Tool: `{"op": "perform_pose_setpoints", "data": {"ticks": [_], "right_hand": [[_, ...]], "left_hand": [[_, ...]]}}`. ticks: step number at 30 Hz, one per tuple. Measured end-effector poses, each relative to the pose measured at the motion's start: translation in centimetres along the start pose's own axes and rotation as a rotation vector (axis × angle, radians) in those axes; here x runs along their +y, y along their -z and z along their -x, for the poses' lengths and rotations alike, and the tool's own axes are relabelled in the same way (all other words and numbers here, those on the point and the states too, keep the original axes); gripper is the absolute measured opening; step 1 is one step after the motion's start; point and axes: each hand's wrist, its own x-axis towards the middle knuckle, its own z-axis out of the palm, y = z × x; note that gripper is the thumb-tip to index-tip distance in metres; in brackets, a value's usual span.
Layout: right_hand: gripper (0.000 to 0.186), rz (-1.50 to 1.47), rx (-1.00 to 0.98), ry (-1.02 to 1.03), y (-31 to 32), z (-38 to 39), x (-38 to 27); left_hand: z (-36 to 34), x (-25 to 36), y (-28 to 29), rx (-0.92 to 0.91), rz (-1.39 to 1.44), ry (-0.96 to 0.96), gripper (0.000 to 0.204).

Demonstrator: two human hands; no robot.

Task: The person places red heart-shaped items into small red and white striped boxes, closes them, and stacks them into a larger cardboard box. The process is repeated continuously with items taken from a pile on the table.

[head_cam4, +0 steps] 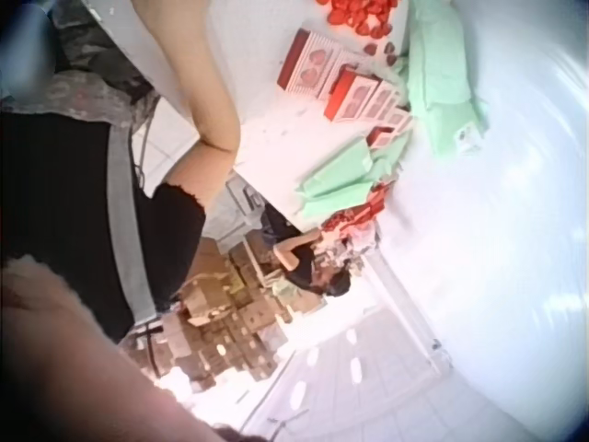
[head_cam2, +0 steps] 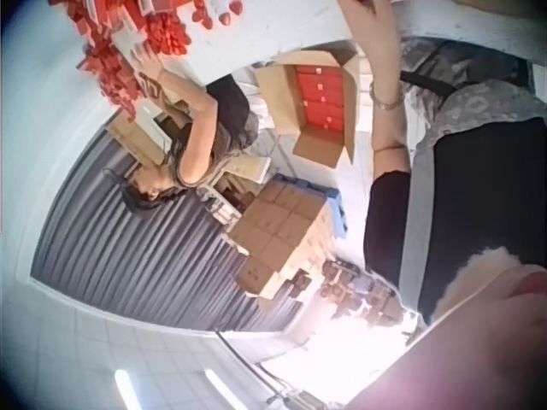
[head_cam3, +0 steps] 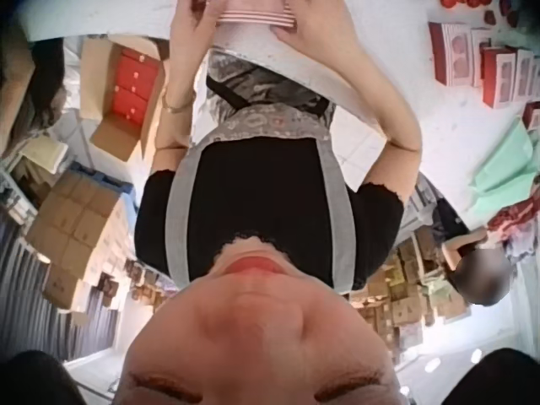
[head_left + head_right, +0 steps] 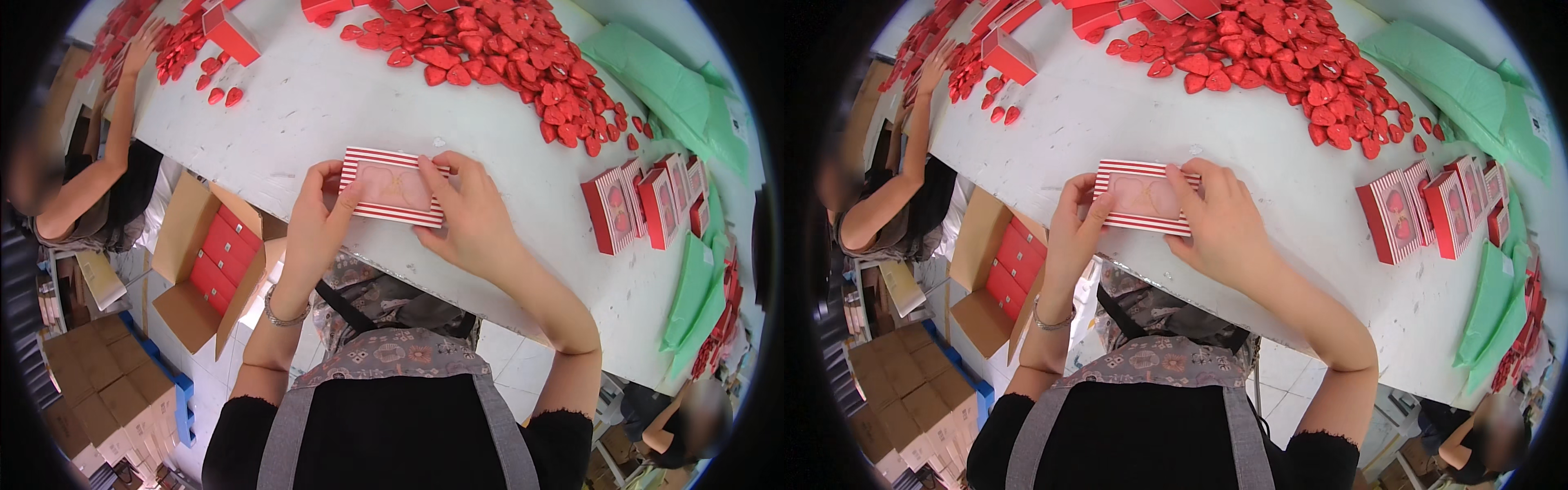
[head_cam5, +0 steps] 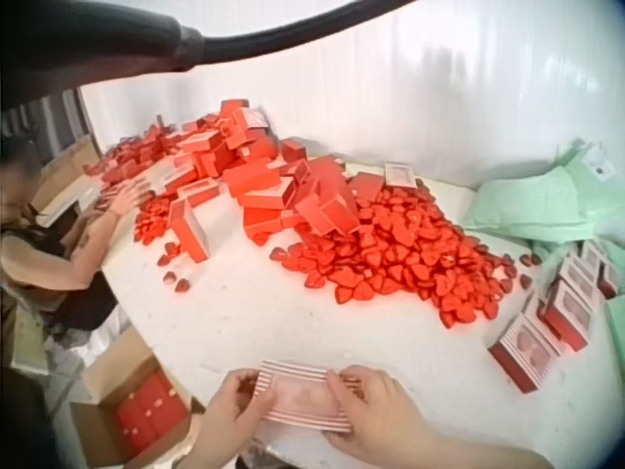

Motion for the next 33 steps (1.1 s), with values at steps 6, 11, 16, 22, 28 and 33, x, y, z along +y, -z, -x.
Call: {"op": "perform_pose_setpoints", "data": {"ticks": [6, 11, 16, 22, 28, 33], "right_hand": [[0.085, 0.077, 0.058, 0.078, 0.9, -0.9, 1.1], [0.079, 0.069, 0.055, 0.107, 0.6, -0.6, 0.3], [0.086, 0.036, 0.009, 0.097, 0.3, -0.4, 0.0], [0.093, 0.035, 0.060, 0.158, 0.7, -0.3, 0.7], [0.104, 0.077, -0.056, 0.055, 2.2, 1.8, 1.9], [0.099, 0.072, -0.060, 0.088, 2.8, 1.7, 2.2]], "left_hand": [[-0.3, 0.9, -1.7, -0.103, 0.273, 0.070, 0.031], [-1.1, 1.9, -0.5, -0.260, 0.384, 0.253, 0.035], [-1.3, 1.9, -0.9, -0.337, 0.362, 0.330, 0.055], [-0.7, 4.8, -2.5, -0.090, -0.645, -0.539, 0.096], [-2.3, 4.3, 1.0, -0.496, -0.740, -0.603, 0.099], [-2.7, 5.0, 1.0, -0.449, -0.838, -0.632, 0.095]]}}
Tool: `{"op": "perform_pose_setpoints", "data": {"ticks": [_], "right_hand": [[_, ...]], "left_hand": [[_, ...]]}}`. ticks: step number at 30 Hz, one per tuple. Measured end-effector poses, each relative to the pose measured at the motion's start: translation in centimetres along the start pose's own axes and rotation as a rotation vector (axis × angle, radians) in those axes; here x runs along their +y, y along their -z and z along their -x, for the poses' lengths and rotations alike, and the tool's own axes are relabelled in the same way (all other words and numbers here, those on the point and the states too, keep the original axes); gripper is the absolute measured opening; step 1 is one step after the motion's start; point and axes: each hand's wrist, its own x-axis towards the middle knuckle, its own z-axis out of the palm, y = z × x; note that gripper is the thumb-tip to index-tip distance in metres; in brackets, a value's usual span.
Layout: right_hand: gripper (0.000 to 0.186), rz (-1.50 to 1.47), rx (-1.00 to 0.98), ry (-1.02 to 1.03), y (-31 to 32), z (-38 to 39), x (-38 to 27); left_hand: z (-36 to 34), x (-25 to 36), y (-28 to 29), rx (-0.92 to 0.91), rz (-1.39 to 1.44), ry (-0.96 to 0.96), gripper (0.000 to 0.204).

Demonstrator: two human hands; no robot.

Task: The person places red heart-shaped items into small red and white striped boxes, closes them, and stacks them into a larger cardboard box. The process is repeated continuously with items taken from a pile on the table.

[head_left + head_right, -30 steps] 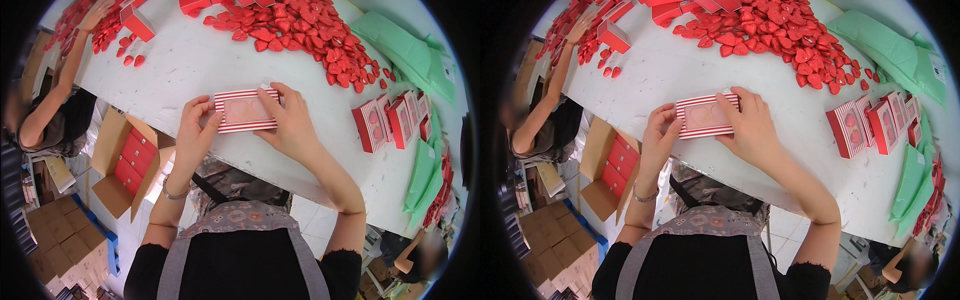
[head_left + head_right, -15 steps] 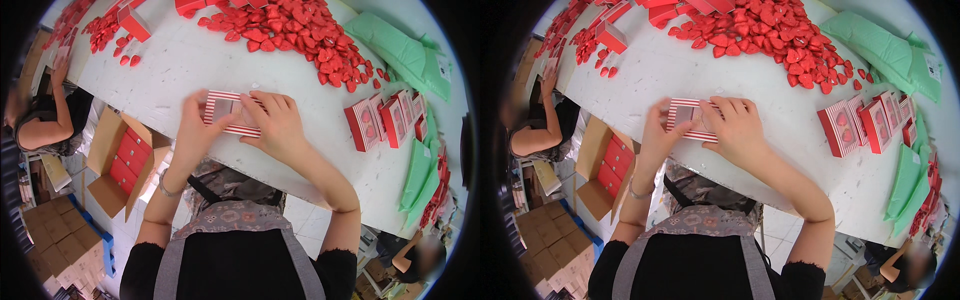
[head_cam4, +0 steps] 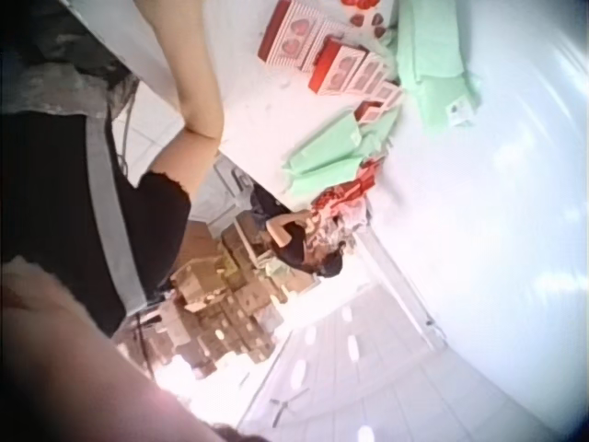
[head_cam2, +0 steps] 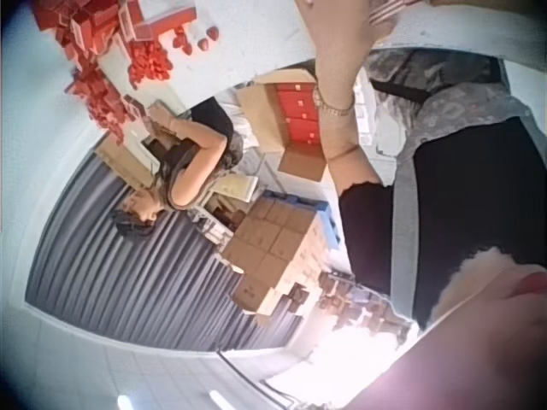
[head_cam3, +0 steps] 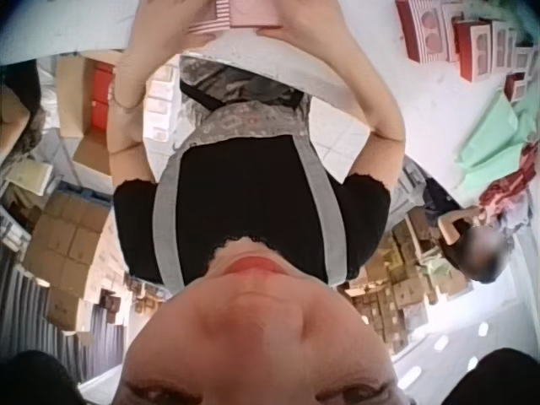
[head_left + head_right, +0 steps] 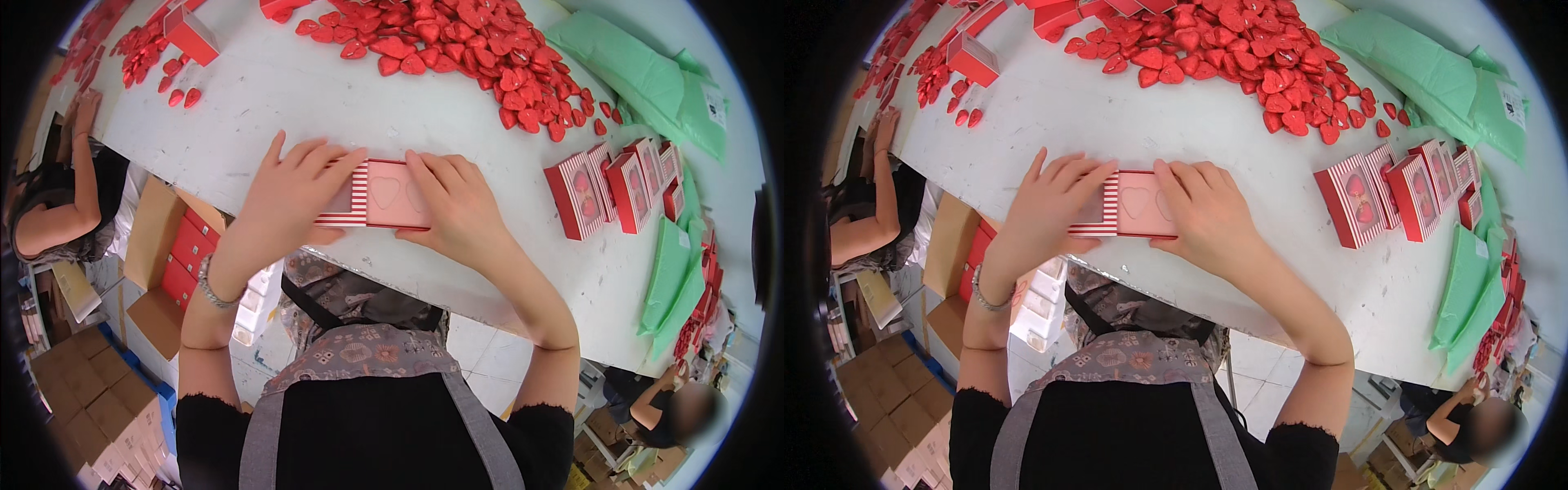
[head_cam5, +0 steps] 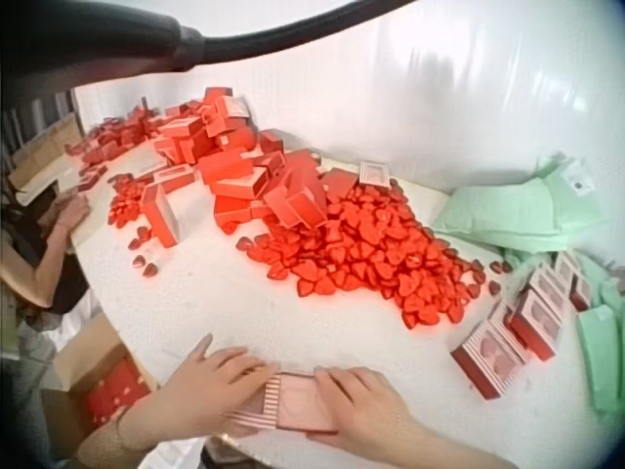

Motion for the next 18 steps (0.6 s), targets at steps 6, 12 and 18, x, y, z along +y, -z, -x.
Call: {"op": "perform_pose_setpoints", "data": {"ticks": [6, 12, 18], "right_hand": [[0.048, 0.396, 0.481, -0.242, 2.6, -2.6, 8.1], [0.020, 0.260, 0.307, -0.404, 1.2, -2.8, 8.4], [0.011, -0.249, -0.189, 0.026, 3.8, -4.7, 0.5]], "left_hand": [[-1.2, 1.2, -2.2, 0.095, 0.080, -0.007, 0.087], [-1.3, 1.0, -2.6, 0.147, 0.107, -0.041, 0.082], [-0.9, 0.8, -2.7, 0.175, 0.120, -0.037, 0.083]]}}
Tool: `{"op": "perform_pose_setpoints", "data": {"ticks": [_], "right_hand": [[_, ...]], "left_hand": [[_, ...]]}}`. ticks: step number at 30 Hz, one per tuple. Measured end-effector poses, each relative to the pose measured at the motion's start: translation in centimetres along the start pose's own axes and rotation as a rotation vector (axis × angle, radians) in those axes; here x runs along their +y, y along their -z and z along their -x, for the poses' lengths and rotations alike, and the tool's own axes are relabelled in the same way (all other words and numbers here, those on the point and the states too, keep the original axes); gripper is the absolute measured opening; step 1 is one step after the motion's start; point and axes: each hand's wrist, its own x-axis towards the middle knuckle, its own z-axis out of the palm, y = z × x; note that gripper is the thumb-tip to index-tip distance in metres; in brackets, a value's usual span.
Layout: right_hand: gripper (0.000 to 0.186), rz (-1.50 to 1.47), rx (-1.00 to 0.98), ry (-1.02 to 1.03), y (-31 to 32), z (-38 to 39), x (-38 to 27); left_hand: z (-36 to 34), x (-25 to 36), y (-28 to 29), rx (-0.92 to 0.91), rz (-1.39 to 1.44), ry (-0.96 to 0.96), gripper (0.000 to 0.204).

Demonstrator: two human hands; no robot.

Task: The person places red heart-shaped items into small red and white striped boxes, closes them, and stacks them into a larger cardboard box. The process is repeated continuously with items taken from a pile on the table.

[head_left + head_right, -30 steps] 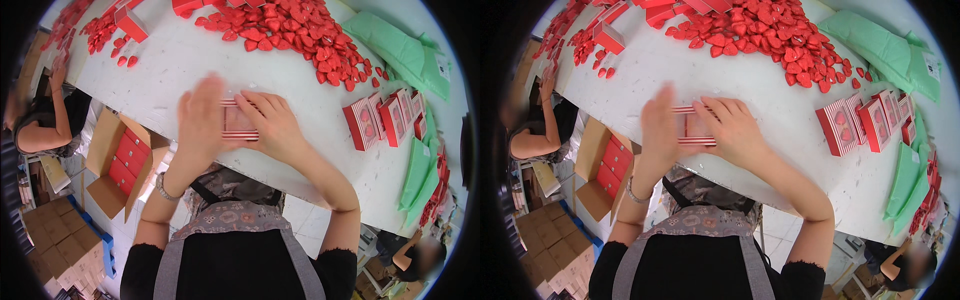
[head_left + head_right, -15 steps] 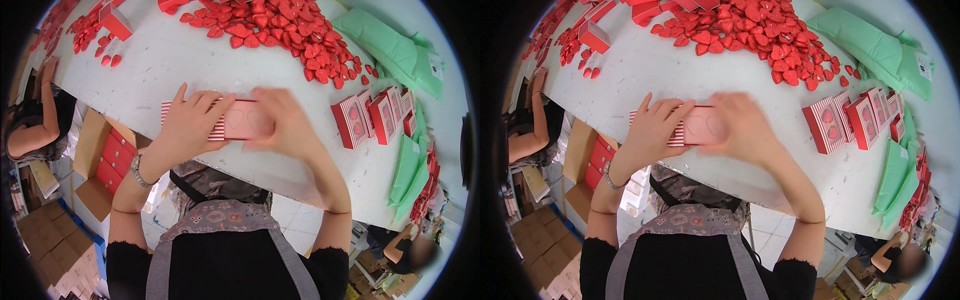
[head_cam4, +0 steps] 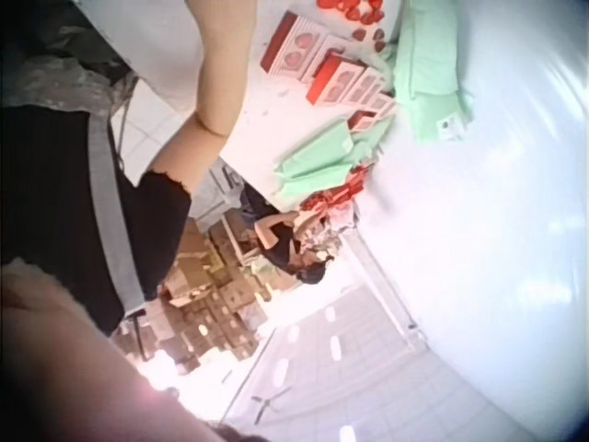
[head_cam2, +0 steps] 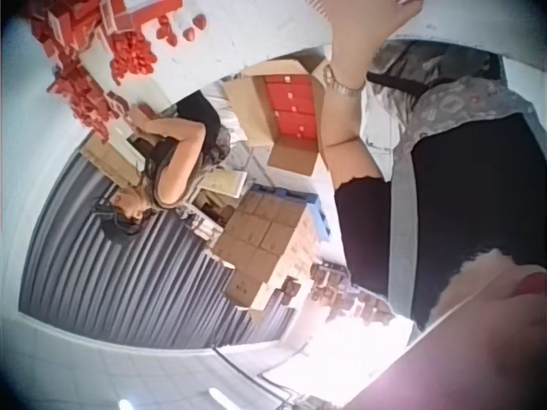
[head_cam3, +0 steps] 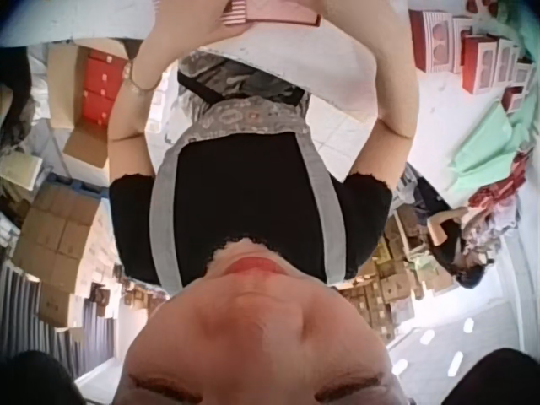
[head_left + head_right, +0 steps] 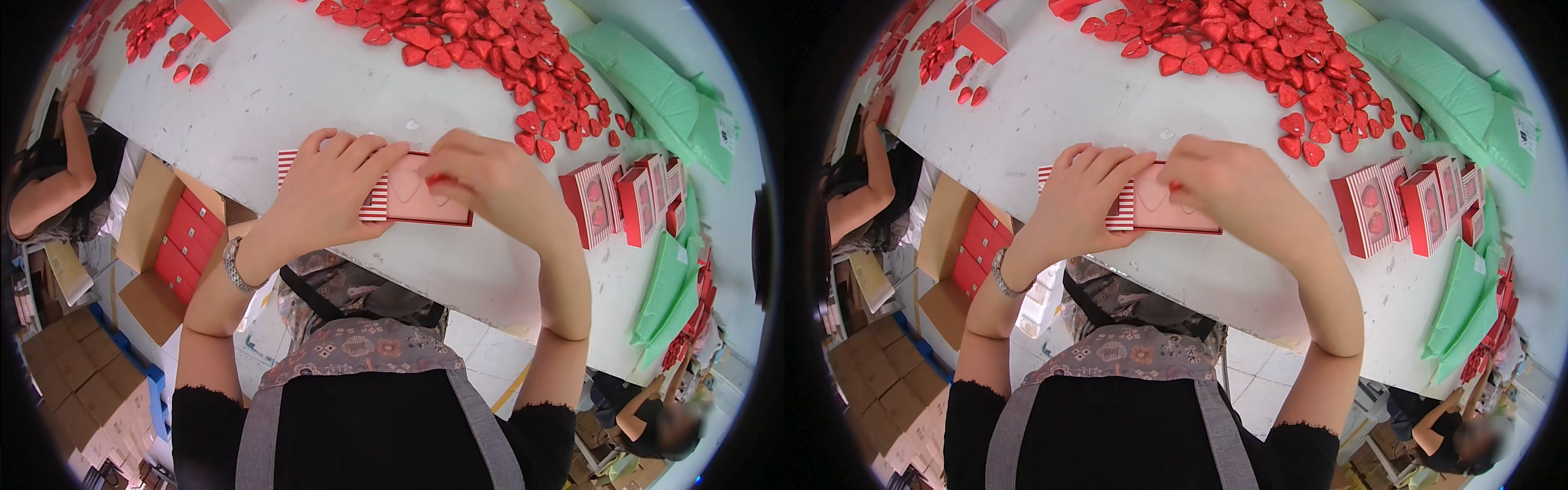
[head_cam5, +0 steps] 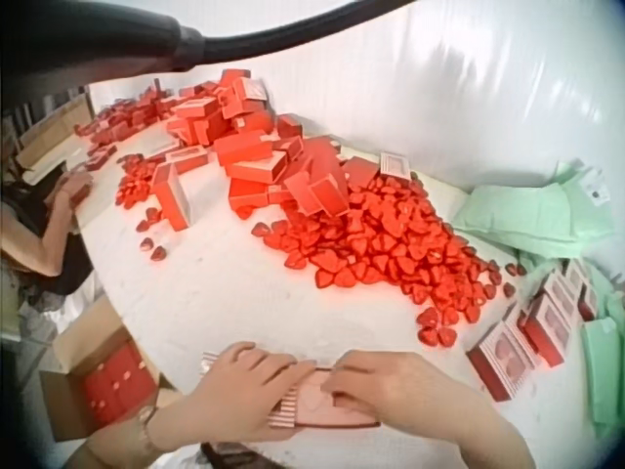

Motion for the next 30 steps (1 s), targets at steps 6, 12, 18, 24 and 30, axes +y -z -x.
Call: {"op": "perform_pose_setpoints", "data": {"ticks": [6, 12, 18, 24, 30], "right_hand": [[0.016, 0.192, 0.085, 0.262, -0.3, -2.5, 0.1], [0.018, 0.224, 0.228, -0.012, -3.3, 0.5, -1.1], [0.018, 0.136, 0.303, 0.127, -6.0, 1.9, 0.0], [0.025, 0.212, 0.295, 0.102, -5.5, 2.7, -1.9], [0.027, 0.697, 0.544, -0.312, -0.9, 6.0, 6.2]], "left_hand": [[-0.1, 0.0, -0.4, 0.042, 0.047, 0.004, 0.088], [0.1, -0.2, -0.4, 0.077, 0.009, -0.006, 0.088], [-0.1, 0.1, -0.6, 0.075, 0.037, -0.004, 0.088], [0.0, -0.1, -0.4, 0.027, 0.045, 0.035, 0.087], [0.0, 0.1, -0.3, 0.004, 0.014, 0.031, 0.086]]}}
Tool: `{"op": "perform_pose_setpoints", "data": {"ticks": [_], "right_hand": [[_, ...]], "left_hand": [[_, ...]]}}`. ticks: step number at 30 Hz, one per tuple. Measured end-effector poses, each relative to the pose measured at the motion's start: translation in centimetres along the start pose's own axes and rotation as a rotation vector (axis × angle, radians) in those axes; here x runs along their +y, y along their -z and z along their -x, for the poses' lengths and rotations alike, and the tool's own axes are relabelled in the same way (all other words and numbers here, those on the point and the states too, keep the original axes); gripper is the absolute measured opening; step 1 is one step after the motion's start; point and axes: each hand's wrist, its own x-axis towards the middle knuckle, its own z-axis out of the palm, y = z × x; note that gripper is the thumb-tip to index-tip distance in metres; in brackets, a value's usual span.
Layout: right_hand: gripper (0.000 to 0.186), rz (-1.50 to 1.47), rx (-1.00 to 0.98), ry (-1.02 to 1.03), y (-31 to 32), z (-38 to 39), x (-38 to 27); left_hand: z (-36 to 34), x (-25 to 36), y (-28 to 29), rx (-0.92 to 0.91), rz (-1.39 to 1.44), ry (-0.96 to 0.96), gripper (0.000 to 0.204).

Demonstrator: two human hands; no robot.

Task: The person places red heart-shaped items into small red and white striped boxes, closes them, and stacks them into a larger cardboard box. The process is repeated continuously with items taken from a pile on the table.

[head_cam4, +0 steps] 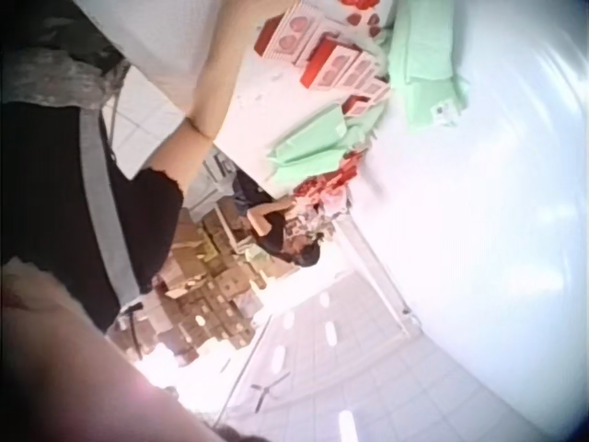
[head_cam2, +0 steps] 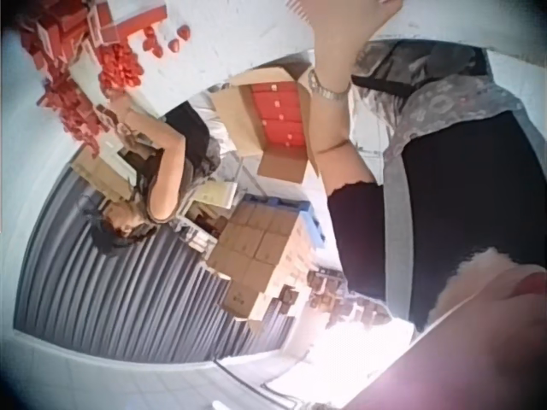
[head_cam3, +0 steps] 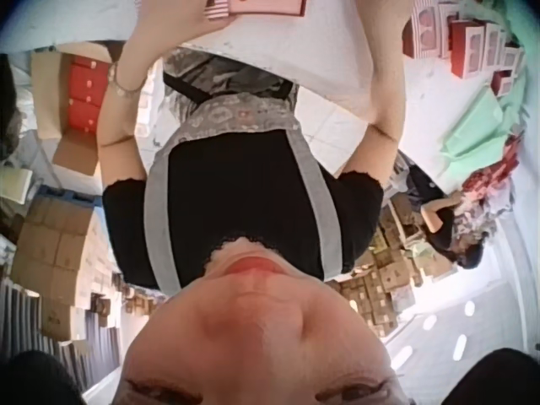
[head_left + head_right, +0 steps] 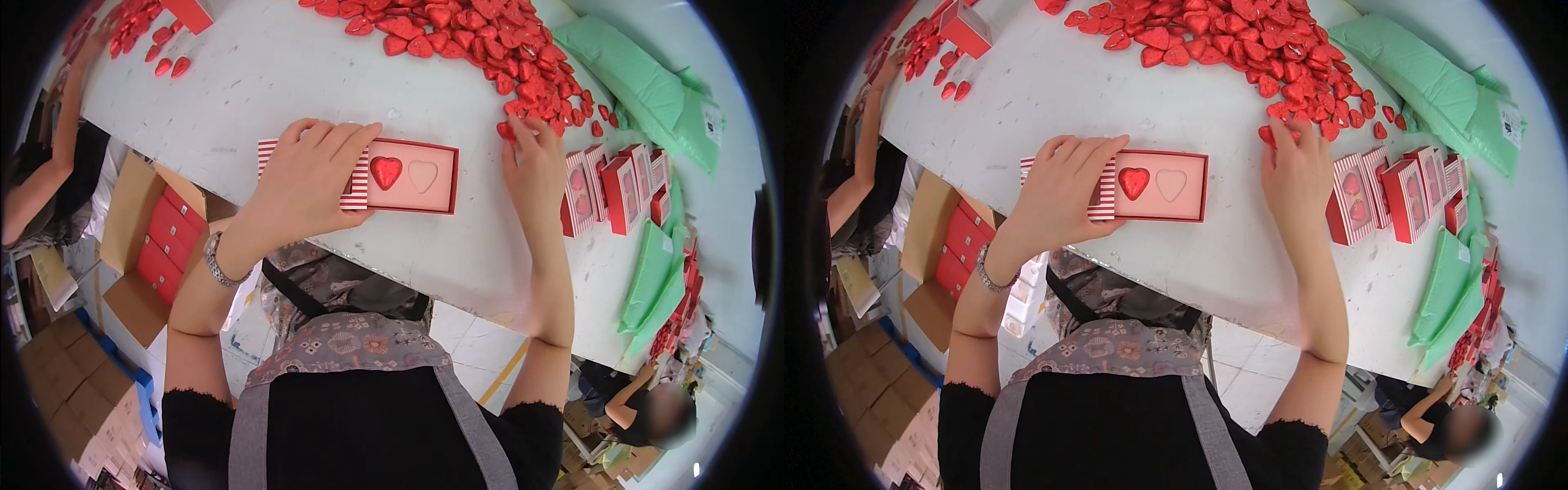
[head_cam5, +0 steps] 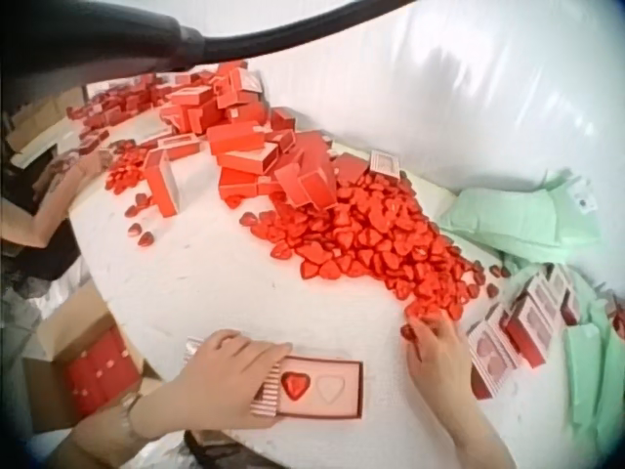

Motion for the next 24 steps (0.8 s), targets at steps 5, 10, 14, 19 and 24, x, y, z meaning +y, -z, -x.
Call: {"op": "perform_pose_setpoints", "data": {"ticks": [5, 10, 14, 19, 24], "right_hand": [[0.031, 0.082, -0.154, 0.012, 0.5, 1.2, -0.3], [0.033, -0.463, -0.245, -0.199, 1.0, 0.4, -0.7], [0.025, -0.766, -0.162, -0.002, 2.8, 0.2, -5.9], [0.026, -0.510, -0.176, 0.193, 1.7, 1.3, -7.1], [0.030, -0.645, -0.214, 0.159, 1.2, 1.6, -6.8]], "left_hand": [[-0.2, 0.0, -0.1, -0.008, 0.002, -0.003, 0.086], [-0.1, 0.0, -0.1, -0.004, -0.010, -0.004, 0.086], [0.0, -0.1, -0.2, 0.006, -0.007, -0.007, 0.087], [-0.1, -0.1, -0.3, 0.011, 0.007, -0.016, 0.088], [-0.1, -0.2, -0.1, 0.000, 0.006, -0.015, 0.087]]}}
